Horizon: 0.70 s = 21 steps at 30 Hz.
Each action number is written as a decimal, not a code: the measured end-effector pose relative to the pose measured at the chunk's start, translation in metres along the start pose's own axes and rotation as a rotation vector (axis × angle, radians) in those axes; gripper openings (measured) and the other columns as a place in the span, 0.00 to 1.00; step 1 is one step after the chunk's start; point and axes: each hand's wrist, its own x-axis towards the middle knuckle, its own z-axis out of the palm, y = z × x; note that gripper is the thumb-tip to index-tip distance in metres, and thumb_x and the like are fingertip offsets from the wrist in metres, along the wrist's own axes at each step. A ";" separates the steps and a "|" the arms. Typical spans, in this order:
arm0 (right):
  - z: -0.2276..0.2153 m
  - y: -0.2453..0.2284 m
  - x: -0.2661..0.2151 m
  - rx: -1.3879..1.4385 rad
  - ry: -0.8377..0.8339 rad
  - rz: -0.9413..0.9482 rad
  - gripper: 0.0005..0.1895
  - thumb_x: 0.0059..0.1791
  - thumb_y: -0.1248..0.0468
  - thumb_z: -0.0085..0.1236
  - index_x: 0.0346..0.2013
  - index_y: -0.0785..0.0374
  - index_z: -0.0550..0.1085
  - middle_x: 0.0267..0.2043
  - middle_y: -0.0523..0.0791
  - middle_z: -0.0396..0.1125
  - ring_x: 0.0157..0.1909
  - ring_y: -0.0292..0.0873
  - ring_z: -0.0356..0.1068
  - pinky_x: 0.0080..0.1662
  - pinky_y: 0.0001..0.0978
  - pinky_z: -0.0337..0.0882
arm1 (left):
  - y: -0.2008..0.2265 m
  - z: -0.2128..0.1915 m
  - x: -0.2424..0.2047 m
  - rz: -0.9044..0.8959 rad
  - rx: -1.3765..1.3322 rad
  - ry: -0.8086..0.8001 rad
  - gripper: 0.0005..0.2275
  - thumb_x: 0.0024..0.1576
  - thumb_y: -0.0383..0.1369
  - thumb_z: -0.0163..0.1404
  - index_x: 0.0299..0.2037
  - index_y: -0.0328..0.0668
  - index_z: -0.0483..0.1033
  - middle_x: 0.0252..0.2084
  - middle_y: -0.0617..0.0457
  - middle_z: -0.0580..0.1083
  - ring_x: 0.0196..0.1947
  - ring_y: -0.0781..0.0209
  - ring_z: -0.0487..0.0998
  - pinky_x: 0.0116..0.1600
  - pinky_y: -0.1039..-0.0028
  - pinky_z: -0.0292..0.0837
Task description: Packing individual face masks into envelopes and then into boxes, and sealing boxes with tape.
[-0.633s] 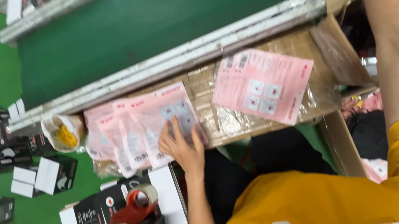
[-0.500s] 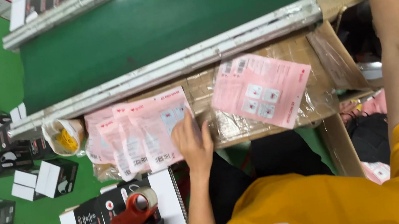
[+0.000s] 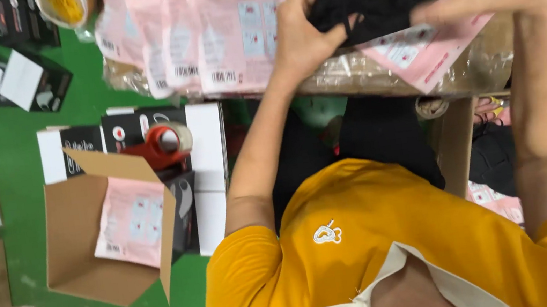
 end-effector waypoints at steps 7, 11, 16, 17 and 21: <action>0.105 0.039 -0.061 -0.040 0.112 0.123 0.46 0.39 0.59 0.85 0.63 0.68 0.64 0.55 0.52 0.69 0.58 0.46 0.71 0.62 0.36 0.71 | -0.095 0.024 -0.038 0.337 0.405 0.010 0.51 0.37 0.36 0.80 0.69 0.37 0.57 0.63 0.39 0.70 0.63 0.40 0.73 0.67 0.61 0.70; 0.113 0.034 -0.070 0.118 0.199 0.259 0.44 0.44 0.58 0.83 0.65 0.64 0.63 0.53 0.48 0.69 0.56 0.40 0.72 0.60 0.33 0.71 | -0.072 0.031 -0.054 0.266 0.329 -0.090 0.51 0.46 0.36 0.77 0.77 0.49 0.52 0.67 0.45 0.73 0.65 0.47 0.75 0.67 0.68 0.74; 0.132 0.057 -0.079 0.080 0.247 0.099 0.40 0.43 0.66 0.79 0.61 0.67 0.62 0.56 0.50 0.64 0.63 0.45 0.67 0.68 0.37 0.68 | -0.079 0.042 -0.057 0.339 0.383 -0.052 0.51 0.43 0.31 0.72 0.76 0.50 0.49 0.65 0.43 0.71 0.63 0.47 0.74 0.68 0.65 0.72; 0.133 0.043 -0.081 0.043 0.223 0.092 0.36 0.45 0.67 0.79 0.60 0.67 0.64 0.56 0.49 0.65 0.62 0.45 0.67 0.68 0.37 0.68 | -0.091 0.049 -0.071 0.321 0.405 -0.002 0.52 0.44 0.34 0.76 0.75 0.48 0.49 0.63 0.41 0.70 0.63 0.46 0.73 0.66 0.64 0.70; 0.108 0.047 -0.075 0.211 0.253 0.123 0.27 0.51 0.67 0.78 0.56 0.67 0.68 0.53 0.44 0.67 0.56 0.39 0.68 0.63 0.31 0.70 | -0.113 0.045 -0.055 0.149 0.079 0.091 0.42 0.55 0.30 0.69 0.78 0.51 0.54 0.58 0.49 0.78 0.55 0.62 0.83 0.62 0.73 0.79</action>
